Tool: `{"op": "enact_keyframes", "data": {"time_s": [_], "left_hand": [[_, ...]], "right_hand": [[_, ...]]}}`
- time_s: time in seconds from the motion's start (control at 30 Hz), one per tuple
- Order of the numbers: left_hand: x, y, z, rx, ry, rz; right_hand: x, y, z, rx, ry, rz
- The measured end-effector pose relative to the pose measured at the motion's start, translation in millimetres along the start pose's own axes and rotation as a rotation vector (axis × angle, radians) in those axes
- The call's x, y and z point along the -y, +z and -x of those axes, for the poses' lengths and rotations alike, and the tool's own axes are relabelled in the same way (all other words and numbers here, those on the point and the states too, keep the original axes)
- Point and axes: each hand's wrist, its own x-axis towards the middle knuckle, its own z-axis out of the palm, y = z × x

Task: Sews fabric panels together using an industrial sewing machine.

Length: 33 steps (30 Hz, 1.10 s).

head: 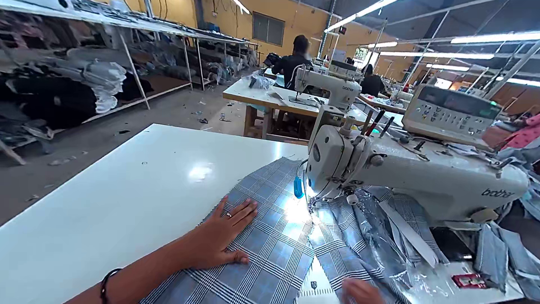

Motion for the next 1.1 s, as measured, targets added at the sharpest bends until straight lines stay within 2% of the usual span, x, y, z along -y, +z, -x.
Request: {"op": "enact_keyframes", "data": {"time_s": [0.07, 0.13, 0.17, 0.27, 0.33, 0.37, 0.43, 0.47, 0.53, 0.57, 0.73, 0.9, 1.03, 1.1], "left_hand": [[15.2, 1.3, -3.4, -0.046, 0.055, -0.030], [30.7, -0.2, -7.6, -0.096, 0.119, -0.072], [37.1, -1.2, -9.8, -0.164, 0.174, -0.120], [50.6, 1.2, -26.3, -0.532, 0.377, -0.365], [25.7, 5.0, -43.6, -0.644, 0.405, -0.360], [1.0, 8.7, -53.8, -0.669, 0.378, -0.266], [-59.3, 14.2, -71.7, -0.593, 0.246, 0.034], [-84.2, 13.8, -78.4, -0.468, 0.159, 0.196], [-105.5, 12.3, -92.4, -0.185, -0.003, 0.409], [-105.3, 17.3, -97.6, -0.150, -0.036, 0.436], [-96.3, 37.8, -96.3, -0.324, 0.057, 0.427], [-95.9, 29.8, -93.3, -0.257, 0.055, 0.430], [-95.8, 34.8, -93.8, -0.339, 0.062, 0.409], [-95.8, 32.2, -93.4, -0.310, 0.059, 0.413]], "right_hand": [[17.3, 35.9, -21.9, 0.139, -0.080, -0.103], [19.0, 62.9, -39.9, 0.197, -0.089, -0.078], [16.9, 71.7, -46.0, 0.185, -0.085, -0.042], [15.5, 75.5, -57.0, 0.162, -0.052, 0.007], [15.9, 74.0, -57.6, 0.170, -0.048, 0.023], [16.6, 74.1, -57.1, 0.169, -0.051, 0.035], [18.6, 75.3, -54.9, 0.154, -0.063, 0.059], [19.2, 74.9, -54.1, 0.157, -0.070, 0.056], [17.2, 68.7, -53.8, 0.190, -0.059, 0.013], [13.7, 63.0, -54.2, 0.212, -0.030, -0.017], [-12.0, 56.2, -56.7, 0.122, 0.079, 0.115], [-21.9, 67.4, -75.1, 0.080, 0.067, 0.311], [-27.1, 59.6, -86.5, -0.018, 0.079, 0.203], [-29.7, 54.7, -90.6, -0.071, 0.076, 0.176]]}}
